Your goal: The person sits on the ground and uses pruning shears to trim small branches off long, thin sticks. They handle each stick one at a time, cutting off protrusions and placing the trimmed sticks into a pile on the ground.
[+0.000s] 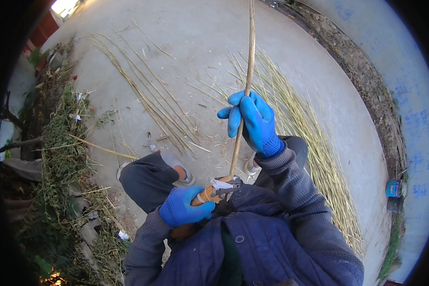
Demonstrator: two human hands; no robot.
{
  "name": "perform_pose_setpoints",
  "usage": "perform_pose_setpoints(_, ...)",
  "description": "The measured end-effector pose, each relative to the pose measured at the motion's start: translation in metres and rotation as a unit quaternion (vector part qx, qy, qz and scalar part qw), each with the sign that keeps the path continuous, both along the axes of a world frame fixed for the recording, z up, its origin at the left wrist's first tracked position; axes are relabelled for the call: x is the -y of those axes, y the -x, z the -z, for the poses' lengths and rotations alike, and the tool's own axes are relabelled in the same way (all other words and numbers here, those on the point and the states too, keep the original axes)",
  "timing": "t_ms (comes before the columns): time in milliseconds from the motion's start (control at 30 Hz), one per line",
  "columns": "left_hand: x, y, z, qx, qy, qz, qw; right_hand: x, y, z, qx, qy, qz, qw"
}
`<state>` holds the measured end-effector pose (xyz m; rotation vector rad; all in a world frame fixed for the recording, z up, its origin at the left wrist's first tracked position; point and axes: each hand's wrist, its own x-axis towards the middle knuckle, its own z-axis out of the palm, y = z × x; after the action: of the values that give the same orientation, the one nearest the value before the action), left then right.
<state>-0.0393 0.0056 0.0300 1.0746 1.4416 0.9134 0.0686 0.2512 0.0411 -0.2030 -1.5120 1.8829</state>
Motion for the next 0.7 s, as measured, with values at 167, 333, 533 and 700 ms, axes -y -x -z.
perform_pose_setpoints(167, -0.005, -0.005, 0.003, -0.002, -0.035, -0.035, 0.999, 0.041, -0.03, 0.021, 0.01, 0.007, -0.092, 0.996)
perform_pose_setpoints(333, -0.003, -0.007, 0.014, -0.069, -0.034, -0.04, 0.996, 0.002, -0.02, -0.01, 0.03, 0.045, -0.143, 0.988)
perform_pose_setpoints(533, -0.002, -0.013, 0.005, -0.127, -0.078, -0.056, 0.987, -0.053, 0.06, -0.11, -0.005, 0.041, 0.047, 0.998)
perform_pose_setpoints(700, -0.047, 0.032, -0.018, -0.057, -0.062, -0.112, 0.99, -0.015, 0.071, -0.081, 0.026, 0.117, 0.034, 0.992)
